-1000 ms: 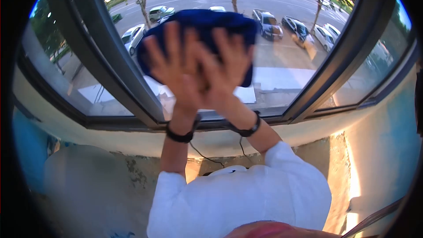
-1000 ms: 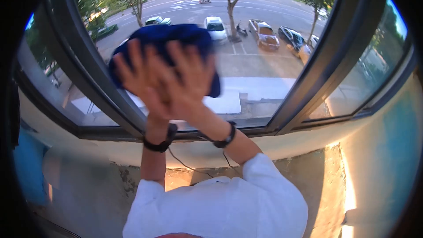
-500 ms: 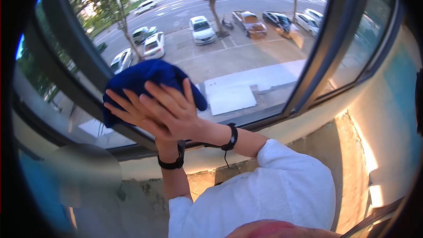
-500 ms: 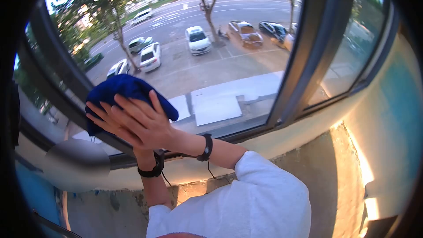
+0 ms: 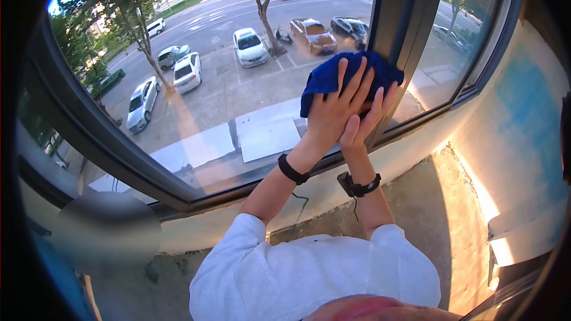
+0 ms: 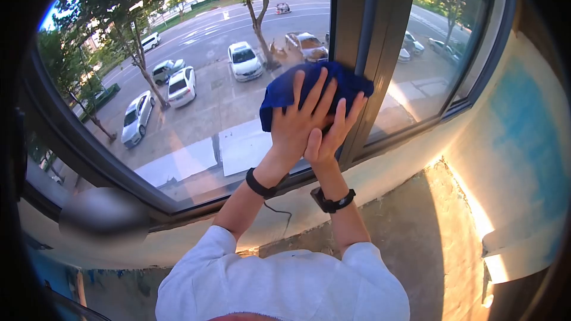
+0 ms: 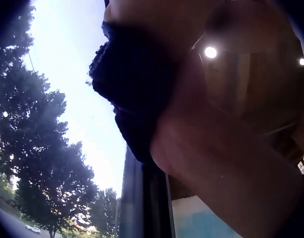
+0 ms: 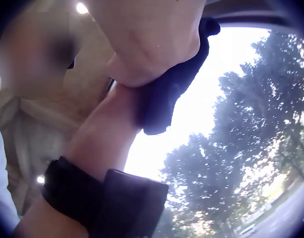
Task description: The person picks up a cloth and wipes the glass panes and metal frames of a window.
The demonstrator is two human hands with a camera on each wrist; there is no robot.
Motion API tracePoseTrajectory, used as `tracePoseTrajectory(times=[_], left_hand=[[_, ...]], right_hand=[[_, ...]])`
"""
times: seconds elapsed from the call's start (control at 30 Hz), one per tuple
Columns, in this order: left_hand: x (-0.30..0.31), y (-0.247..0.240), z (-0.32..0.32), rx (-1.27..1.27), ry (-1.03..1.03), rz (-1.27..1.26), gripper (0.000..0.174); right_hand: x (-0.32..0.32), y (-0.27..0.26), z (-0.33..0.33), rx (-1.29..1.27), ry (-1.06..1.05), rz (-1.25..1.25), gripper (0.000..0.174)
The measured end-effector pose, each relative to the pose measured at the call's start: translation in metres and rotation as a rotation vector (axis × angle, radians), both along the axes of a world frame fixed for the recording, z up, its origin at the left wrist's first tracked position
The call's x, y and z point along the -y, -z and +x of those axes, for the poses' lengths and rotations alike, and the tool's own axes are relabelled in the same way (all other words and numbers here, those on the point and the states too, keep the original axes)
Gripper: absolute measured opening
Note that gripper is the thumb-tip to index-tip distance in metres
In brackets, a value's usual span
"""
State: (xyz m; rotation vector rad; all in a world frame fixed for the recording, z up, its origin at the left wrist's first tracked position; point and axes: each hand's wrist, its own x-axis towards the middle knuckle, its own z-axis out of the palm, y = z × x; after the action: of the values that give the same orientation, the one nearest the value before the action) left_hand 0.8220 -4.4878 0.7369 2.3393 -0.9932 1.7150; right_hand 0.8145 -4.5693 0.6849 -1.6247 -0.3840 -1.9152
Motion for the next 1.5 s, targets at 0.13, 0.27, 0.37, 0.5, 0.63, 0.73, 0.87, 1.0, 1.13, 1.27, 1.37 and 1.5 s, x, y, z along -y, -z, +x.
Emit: tracePoseTrajectory(times=[0.13, 0.27, 0.37, 0.5, 0.63, 0.73, 0.87, 1.0, 1.13, 1.27, 1.37, 1.5], left_hand=[[-0.026, -0.001, 0.003, 0.070, -0.052, -0.105, 0.053], [-0.118, -0.036, 0.001, 0.103, -0.156, -0.328, 0.052], [-0.227, -0.031, 0.019, 0.240, -0.423, -0.321, 0.058], [-0.283, -0.018, 0.014, 0.324, -0.557, -0.401, 0.057], [-0.262, -0.014, 0.012, 0.335, -0.486, -0.513, 0.057], [-0.233, -0.013, 0.011, 0.332, -0.412, -0.601, 0.057], [-0.146, -0.034, 0.010, 0.197, -0.347, -0.534, 0.057], [-0.025, -0.038, 0.009, 0.122, -0.122, -0.391, 0.051], [0.036, -0.007, 0.003, 0.028, 0.072, -0.270, 0.051], [-0.004, -0.028, 0.000, 0.035, 0.127, -0.224, 0.050], [-0.069, -0.043, 0.004, 0.080, 0.000, -0.326, 0.051], [-0.194, -0.042, -0.003, 0.125, -0.119, -0.458, 0.049]], right_hand=[[-0.024, -0.010, 0.002, -0.027, 0.012, 0.015, 0.072], [-0.104, -0.064, 0.002, -0.048, -0.096, -0.120, 0.072], [-0.191, -0.088, -0.002, -0.065, -0.269, -0.217, 0.056], [-0.288, -0.066, -0.010, -0.042, -0.376, -0.385, 0.046], [-0.299, -0.036, -0.010, -0.041, -0.454, -0.437, 0.048], [-0.249, -0.053, -0.004, -0.095, -0.441, -0.389, 0.057], [-0.133, -0.081, 0.002, -0.119, -0.148, -0.238, 0.074], [-0.024, -0.074, -0.005, -0.198, 0.062, -0.129, 0.078], [0.030, -0.034, -0.014, -0.165, 0.027, -0.047, 0.076], [-0.016, -0.049, -0.016, -0.173, -0.061, 0.140, 0.077], [-0.066, -0.067, 0.000, -0.102, -0.112, 0.020, 0.073], [-0.182, -0.079, 0.005, -0.017, -0.276, -0.155, 0.067]])
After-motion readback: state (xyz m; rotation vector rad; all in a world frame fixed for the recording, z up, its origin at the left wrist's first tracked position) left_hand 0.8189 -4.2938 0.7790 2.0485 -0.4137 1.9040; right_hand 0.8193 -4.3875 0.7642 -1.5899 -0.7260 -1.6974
